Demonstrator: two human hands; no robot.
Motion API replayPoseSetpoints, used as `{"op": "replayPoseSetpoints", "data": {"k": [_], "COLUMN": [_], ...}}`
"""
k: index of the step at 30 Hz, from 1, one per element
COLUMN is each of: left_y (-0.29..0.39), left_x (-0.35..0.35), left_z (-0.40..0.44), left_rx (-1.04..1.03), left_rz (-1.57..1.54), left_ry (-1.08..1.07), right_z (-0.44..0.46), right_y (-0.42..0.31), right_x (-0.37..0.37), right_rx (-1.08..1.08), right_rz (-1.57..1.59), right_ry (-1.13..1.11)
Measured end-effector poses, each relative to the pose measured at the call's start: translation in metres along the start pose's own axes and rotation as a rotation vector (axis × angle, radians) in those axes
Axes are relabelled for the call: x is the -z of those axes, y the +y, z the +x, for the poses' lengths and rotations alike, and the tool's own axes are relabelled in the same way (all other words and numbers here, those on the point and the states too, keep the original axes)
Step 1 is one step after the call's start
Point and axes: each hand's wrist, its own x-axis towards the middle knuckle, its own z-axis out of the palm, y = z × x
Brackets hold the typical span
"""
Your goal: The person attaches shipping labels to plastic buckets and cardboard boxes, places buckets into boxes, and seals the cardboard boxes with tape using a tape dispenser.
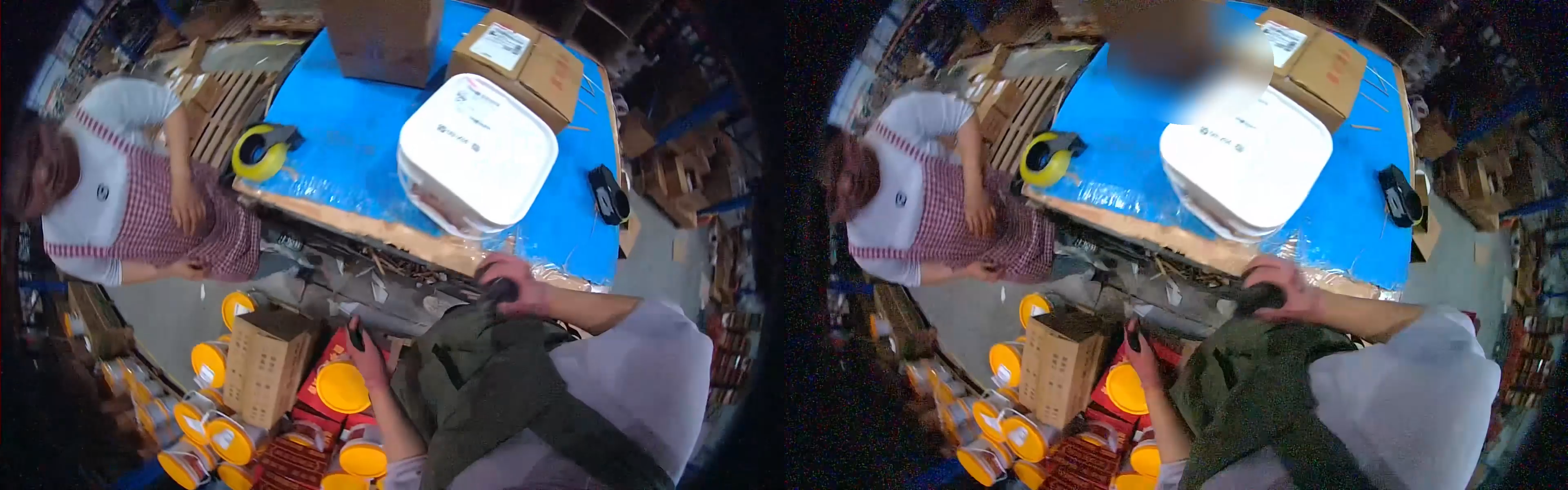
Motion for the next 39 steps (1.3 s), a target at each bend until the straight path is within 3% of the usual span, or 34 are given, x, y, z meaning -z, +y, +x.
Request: {"op": "replayPoseSetpoints", "data": {"k": [4, 6, 7, 8, 9, 11, 14, 15, 17, 18, 20, 22, 24, 25, 27, 29, 31, 33, 34, 36, 37, 39], "left_y": [0.063, 0.132, 0.162, 0.186, 0.197, 0.218, 0.287, 0.287, 0.279, 0.270, 0.261, 0.257, 0.244, 0.249, 0.255, 0.251, 0.254, 0.257, 0.258, 0.264, 0.267, 0.262], "left_x": [-0.037, -0.050, -0.053, -0.056, -0.062, -0.071, -0.090, -0.097, -0.116, -0.121, -0.146, -0.162, -0.168, -0.165, -0.161, -0.167, -0.171, -0.176, -0.178, -0.178, -0.176, -0.177], "left_z": [0.058, 0.065, 0.067, 0.070, 0.070, 0.067, 0.061, 0.057, 0.050, 0.051, 0.047, 0.046, 0.059, 0.062, 0.076, 0.094, 0.108, 0.124, 0.133, 0.136, 0.134, 0.130], "left_rx": [-0.131, 0.125, -0.077, -0.274, -0.274, -0.353, -0.536, -0.468, -0.410, -0.491, -0.473, -0.580, -0.609, -0.567, -0.454, -0.389, -0.401, -0.420, -0.418, -0.406, -0.413, -0.398], "left_rz": [0.087, -0.404, -0.172, 0.064, 0.079, 0.111, 0.108, 0.012, -0.066, 0.112, 0.104, 0.142, 0.002, 0.018, -0.095, -0.318, -0.208, -0.228, -0.305, -0.370, -0.308, -0.324], "left_ry": [-0.062, -0.554, -0.671, -0.779, -0.773, -0.447, -0.411, -0.402, -0.341, -0.356, -0.307, -0.179, -0.120, -0.094, -0.100, -0.137, -0.218, -0.346, -0.431, -0.476, -0.446, -0.420], "right_z": [-0.023, -0.007, 0.007, 0.020, 0.033, 0.075, 0.112, 0.119, 0.128, 0.132, 0.145, 0.153, 0.169, 0.164, 0.153, 0.123, 0.104, 0.090, 0.086, 0.083, 0.089, 0.095], "right_y": [0.028, 0.037, 0.041, 0.056, 0.070, 0.071, 0.070, 0.075, 0.094, 0.105, 0.120, 0.137, 0.182, 0.161, 0.121, 0.151, 0.065, 0.076, 0.105, 0.108, 0.119, 0.116], "right_x": [0.072, 0.107, 0.123, 0.136, 0.149, 0.168, 0.193, 0.192, 0.185, 0.190, 0.219, 0.273, 0.330, 0.329, 0.320, 0.287, 0.235, 0.195, 0.178, 0.179, 0.183, 0.191], "right_rx": [-0.011, -0.008, 0.008, -0.015, -0.038, -0.033, -0.193, -0.188, 0.211, 0.191, 0.156, -0.268, -0.541, -0.544, -0.206, -0.008, -0.354, -0.413, -0.354, -0.326, -0.220, -0.212], "right_rz": [0.023, 0.110, 0.179, 0.006, -0.171, -0.010, 0.108, 0.120, -0.045, -0.068, -0.177, -0.317, -0.296, -0.300, -0.103, -1.323, -0.141, -0.180, -0.012, 0.181, 0.179, 0.314], "right_ry": [0.620, 0.818, 0.895, 1.001, 1.103, 1.186, 1.219, 1.231, 1.414, 1.441, 1.440, 1.269, 1.258, 1.263, 1.361, 1.005, 0.770, 0.533, 0.685, 0.750, 0.721, 0.689]}}
